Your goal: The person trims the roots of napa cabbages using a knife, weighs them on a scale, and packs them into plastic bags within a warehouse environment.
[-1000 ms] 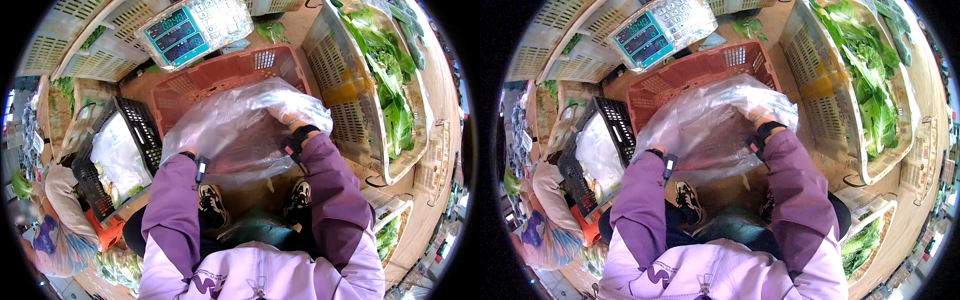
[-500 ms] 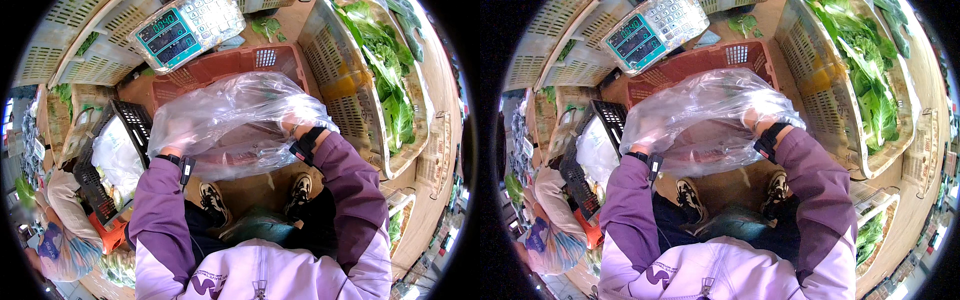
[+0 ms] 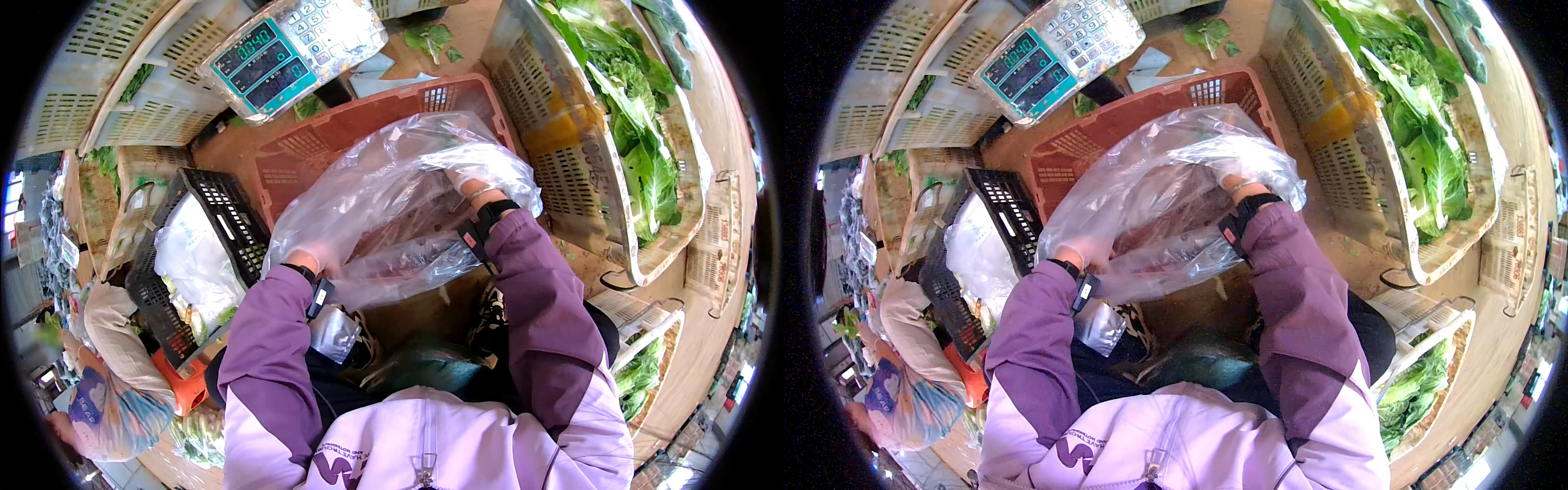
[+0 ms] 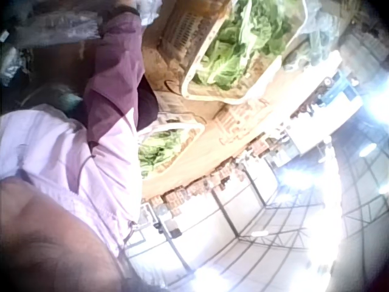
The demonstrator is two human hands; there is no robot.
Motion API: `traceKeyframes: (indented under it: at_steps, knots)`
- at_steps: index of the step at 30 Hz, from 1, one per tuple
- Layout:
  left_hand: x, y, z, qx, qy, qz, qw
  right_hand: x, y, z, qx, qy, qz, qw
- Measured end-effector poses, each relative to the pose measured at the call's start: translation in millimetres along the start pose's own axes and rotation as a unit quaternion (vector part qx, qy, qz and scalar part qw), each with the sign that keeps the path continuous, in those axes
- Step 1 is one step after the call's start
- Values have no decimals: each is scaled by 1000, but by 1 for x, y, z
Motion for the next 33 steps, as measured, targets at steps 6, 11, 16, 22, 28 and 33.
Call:
traceKeyframes:
  at_steps: [6, 11, 16, 22, 28, 33]
  knots:
    - [40, -31, 9, 398, 238, -139, 875, -21, -15, 20, -57, -28, 127, 990]
    - [47, -50, 22, 371, 12, -137, 918, -45, -2, 28, -355, 68, 242, 900]
    - [28, -30, 37, 446, 109, 15, 888, -13, 32, 27, -108, -7, 31, 994]
    - [36, -13, 1, 37, 13, 58, 998, 6, 55, 30, -112, 10, -63, 992]
    - [30, -33, -65, 124, -4, 33, 992, -21, -2, -12, -277, -115, -183, 936]
    - [27, -20, -87, 70, 151, 77, 983, 15, -17, -73, -205, -95, -241, 944]
Point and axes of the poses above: each hand's wrist, its own z-axis towards the middle knuckle, its own y-axis out of the palm, x = y × z, the point moved 1 cm from there along z, towards the middle knuckle, and after that the axes turned 13 degrees about -z, right-handed, at the moved point
